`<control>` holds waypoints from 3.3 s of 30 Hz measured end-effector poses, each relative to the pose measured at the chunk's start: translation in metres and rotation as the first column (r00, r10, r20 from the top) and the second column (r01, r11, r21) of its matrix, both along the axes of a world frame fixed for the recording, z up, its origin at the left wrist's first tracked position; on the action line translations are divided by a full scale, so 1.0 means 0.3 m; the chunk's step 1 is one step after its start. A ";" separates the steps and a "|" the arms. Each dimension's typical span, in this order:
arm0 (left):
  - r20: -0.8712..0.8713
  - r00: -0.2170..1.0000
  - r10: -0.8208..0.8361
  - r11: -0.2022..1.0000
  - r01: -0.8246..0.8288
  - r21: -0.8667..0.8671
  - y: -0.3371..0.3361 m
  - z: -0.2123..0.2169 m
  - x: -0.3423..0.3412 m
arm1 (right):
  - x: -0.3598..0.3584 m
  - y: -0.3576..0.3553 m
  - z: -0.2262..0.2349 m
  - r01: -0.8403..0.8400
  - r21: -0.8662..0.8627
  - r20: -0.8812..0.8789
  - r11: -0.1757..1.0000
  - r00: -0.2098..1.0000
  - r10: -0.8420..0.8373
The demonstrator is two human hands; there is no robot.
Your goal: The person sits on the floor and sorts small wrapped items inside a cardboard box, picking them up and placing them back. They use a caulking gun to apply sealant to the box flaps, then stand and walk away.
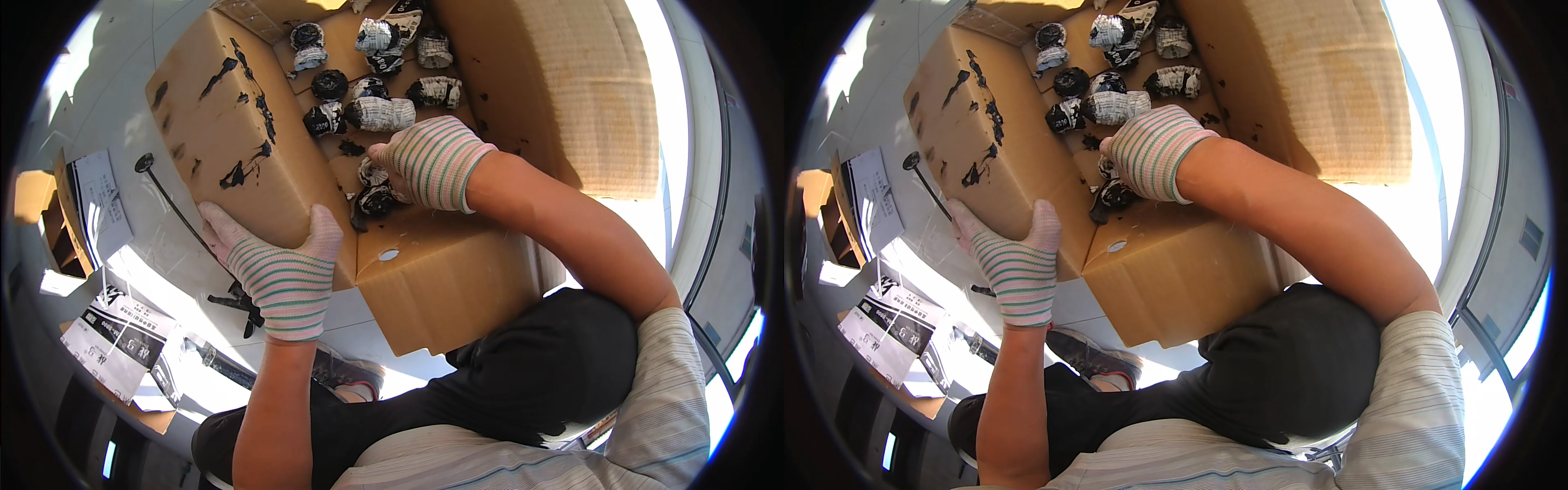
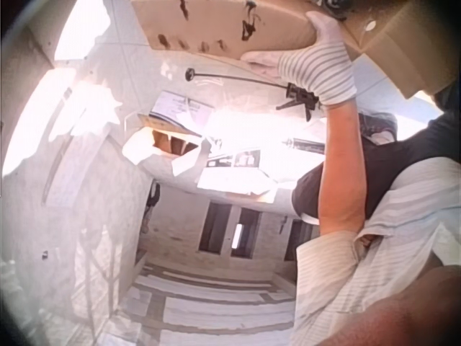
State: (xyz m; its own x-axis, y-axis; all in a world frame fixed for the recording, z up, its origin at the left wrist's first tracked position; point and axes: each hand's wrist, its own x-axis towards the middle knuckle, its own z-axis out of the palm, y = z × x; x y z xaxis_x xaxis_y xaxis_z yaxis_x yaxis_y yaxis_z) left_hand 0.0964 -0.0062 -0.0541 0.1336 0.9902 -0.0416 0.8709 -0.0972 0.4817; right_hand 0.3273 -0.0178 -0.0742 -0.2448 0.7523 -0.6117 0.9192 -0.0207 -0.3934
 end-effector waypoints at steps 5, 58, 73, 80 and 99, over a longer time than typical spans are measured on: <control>-0.008 1.000 0.026 0.998 -0.026 -0.050 0.004 0.009 -0.004 | 0.007 0.014 -0.009 0.177 0.188 0.103 0.966 0.975 -0.199; 0.025 1.000 0.012 0.998 -0.011 -0.054 0.002 0.010 0.002 | 0.041 -0.069 0.010 0.269 0.396 0.010 0.878 0.955 -0.297; 0.022 1.000 -0.018 0.999 0.019 -0.041 0.002 -0.005 -0.012 | 0.040 -0.124 0.019 0.047 0.302 0.028 0.952 0.998 -0.058; 0.010 1.000 -0.021 0.999 0.021 -0.031 0.001 0.002 -0.009 | 0.050 -0.123 0.011 0.075 0.317 -0.001 0.945 0.997 -0.079; 0.043 0.999 0.028 0.998 -0.025 -0.059 0.001 -0.030 -0.009 | 0.056 -0.104 0.067 0.091 0.120 -0.247 0.989 0.967 -0.059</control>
State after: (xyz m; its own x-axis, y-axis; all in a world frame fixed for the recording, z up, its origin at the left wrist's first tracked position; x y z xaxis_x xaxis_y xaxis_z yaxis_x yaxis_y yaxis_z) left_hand 0.0938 -0.0058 -0.0630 0.1102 0.9894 -0.0941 0.8507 -0.0450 0.5238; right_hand 0.3440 -0.0491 -0.0541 -0.3138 0.8426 -0.4376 0.7937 -0.0201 -0.6079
